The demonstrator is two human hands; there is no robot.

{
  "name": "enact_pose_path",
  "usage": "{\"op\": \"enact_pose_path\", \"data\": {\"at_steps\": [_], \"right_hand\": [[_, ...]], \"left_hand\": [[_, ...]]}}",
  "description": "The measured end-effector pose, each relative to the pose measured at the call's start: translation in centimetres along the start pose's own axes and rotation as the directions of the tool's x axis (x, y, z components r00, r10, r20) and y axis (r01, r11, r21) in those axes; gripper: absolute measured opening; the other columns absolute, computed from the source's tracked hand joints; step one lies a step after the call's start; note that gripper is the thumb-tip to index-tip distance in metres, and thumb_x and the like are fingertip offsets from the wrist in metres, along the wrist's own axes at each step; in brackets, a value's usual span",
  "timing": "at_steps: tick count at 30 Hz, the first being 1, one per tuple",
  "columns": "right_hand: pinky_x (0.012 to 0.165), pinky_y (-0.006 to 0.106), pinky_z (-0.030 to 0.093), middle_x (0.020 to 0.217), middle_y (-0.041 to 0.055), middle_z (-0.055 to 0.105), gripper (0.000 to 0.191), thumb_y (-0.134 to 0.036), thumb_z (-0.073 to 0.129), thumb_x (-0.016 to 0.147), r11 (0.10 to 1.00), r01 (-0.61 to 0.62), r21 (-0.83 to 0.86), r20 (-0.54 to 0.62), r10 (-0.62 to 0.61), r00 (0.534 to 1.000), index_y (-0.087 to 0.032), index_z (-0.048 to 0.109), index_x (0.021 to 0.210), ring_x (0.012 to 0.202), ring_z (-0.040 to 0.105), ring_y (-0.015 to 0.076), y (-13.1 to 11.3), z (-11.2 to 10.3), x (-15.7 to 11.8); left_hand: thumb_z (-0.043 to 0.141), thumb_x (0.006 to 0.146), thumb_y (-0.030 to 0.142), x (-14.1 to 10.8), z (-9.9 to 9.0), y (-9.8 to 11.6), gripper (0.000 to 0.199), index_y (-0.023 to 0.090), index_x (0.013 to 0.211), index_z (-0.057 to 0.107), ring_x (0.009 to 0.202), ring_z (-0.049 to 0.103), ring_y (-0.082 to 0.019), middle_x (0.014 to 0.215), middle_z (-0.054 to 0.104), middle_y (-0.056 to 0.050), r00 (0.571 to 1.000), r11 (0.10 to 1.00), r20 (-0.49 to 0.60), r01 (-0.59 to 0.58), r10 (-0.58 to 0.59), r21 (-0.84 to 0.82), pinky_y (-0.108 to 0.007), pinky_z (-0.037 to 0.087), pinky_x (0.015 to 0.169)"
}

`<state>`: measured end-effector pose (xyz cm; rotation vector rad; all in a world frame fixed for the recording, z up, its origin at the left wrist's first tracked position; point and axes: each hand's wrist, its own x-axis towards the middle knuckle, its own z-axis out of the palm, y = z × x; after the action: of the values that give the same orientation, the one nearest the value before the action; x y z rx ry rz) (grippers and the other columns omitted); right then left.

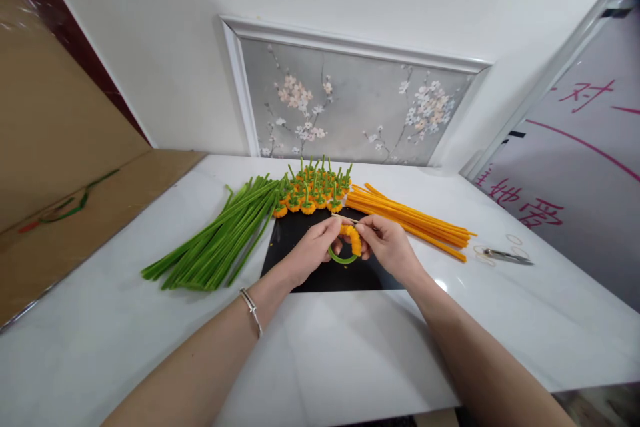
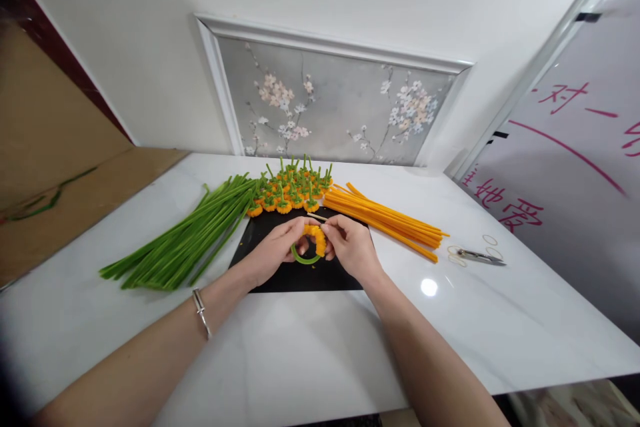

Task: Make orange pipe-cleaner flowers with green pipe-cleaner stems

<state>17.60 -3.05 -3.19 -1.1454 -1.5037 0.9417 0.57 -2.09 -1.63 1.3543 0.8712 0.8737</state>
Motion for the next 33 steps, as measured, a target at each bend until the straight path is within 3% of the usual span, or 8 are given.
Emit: {"op": "enact_pose_path", "data": {"at_steps": [8, 14, 17, 20, 23, 28, 33], "right_hand": [[0.044, 0.024, 0.049, 0.053, -0.0039, 0.057, 0.026, -0.045, 0.055, 0.085, 1.0, 0.026, 0.014, -0.032, -0.026, 0.999, -0.021, 0.055, 0.078, 0.042, 0.057, 0.0128, -0.08, 0.39, -0.2], [0.047, 0.025, 0.05, 0.053, -0.0042, 0.057, 0.02, -0.039, 0.053, 0.087, 0.997, 0.057, -0.057, -0.076, -0.061, 0.995, -0.021, 0.056, 0.08, 0.044, 0.057, 0.0136, -0.19, 0.4, -0.37], [0.056, 0.026, 0.051, 0.065, 0.0001, 0.063, 0.015, -0.031, 0.051, 0.088, 0.949, 0.187, -0.253, -0.085, -0.214, 0.973, -0.021, 0.059, 0.08, 0.056, 0.062, 0.0151, -0.24, 0.43, -0.48], [0.066, 0.027, 0.05, 0.077, 0.0037, 0.066, 0.016, -0.022, 0.048, 0.089, 0.816, 0.362, -0.452, -0.016, -0.413, 0.911, -0.02, 0.062, 0.081, 0.069, 0.062, 0.0162, -0.39, 0.55, -0.63], [0.069, 0.026, 0.048, 0.08, 0.0038, 0.064, 0.018, -0.019, 0.046, 0.091, 0.745, 0.432, -0.509, 0.027, -0.487, 0.873, -0.02, 0.062, 0.082, 0.073, 0.061, 0.0154, -0.64, 0.58, -0.79], [0.072, 0.026, 0.048, 0.083, 0.0037, 0.062, 0.016, -0.02, 0.049, 0.091, 0.738, 0.417, -0.53, -0.033, -0.509, 0.86, -0.02, 0.061, 0.08, 0.078, 0.06, 0.0152, -0.87, 0.58, -0.94], [0.068, 0.026, 0.045, 0.079, 0.003, 0.062, 0.018, -0.021, 0.048, 0.092, 0.672, 0.348, -0.654, -0.082, -0.519, 0.851, -0.021, 0.058, 0.077, 0.074, 0.058, 0.0157, -0.72, 0.97, -0.92]], "left_hand": [[0.041, 0.085, 0.065, 0.37, -0.08, -0.95, 0.055, 0.02, 0.111, 0.057, 0.052, 0.045, -0.008, 0.073, 0.055, -0.001, 1.0, 0.996, -0.029, 0.01, -0.013, -0.084, -0.016, 0.02, 0.041], [0.037, 0.088, 0.062, 0.21, 0.02, -0.81, 0.052, 0.016, 0.094, 0.061, 0.054, 0.047, -0.009, 0.073, 0.058, -0.002, 0.999, 1.0, 0.025, -0.03, 0.03, 0.008, -0.018, 0.029, 0.042], [0.041, 0.088, 0.06, 0.09, 0.16, -0.45, 0.051, 0.014, 0.082, 0.062, 0.056, 0.051, -0.01, 0.068, 0.06, -0.002, 0.998, 0.995, 0.045, -0.05, 0.046, 0.09, -0.02, 0.037, 0.049], [0.054, 0.084, 0.056, 0.07, 0.16, -0.27, 0.044, 0.013, 0.077, 0.062, 0.056, 0.053, -0.01, 0.062, 0.06, 0.0, 0.993, 0.993, 0.111, -0.061, 0.049, 0.1, -0.021, 0.042, 0.056], [0.066, 0.078, 0.05, 0.06, -0.01, -0.4, 0.038, 0.012, 0.08, 0.063, 0.06, 0.058, -0.01, 0.065, 0.064, -0.001, 0.986, 1.0, 0.166, 0.008, -0.008, 0.003, -0.021, 0.045, 0.06], [0.073, 0.074, 0.044, -0.08, 0.1, -0.72, 0.035, 0.01, 0.078, 0.063, 0.062, 0.061, -0.01, 0.068, 0.064, -0.003, 0.968, 0.938, 0.232, 0.165, -0.095, -0.303, -0.024, 0.048, 0.066], [0.079, 0.07, 0.036, -0.04, 0.7, -0.92, 0.03, 0.011, 0.074, 0.061, 0.054, 0.055, -0.006, 0.059, 0.057, 0.002, 0.978, 0.921, 0.186, 0.152, -0.089, -0.358, -0.02, 0.047, 0.062]]}}
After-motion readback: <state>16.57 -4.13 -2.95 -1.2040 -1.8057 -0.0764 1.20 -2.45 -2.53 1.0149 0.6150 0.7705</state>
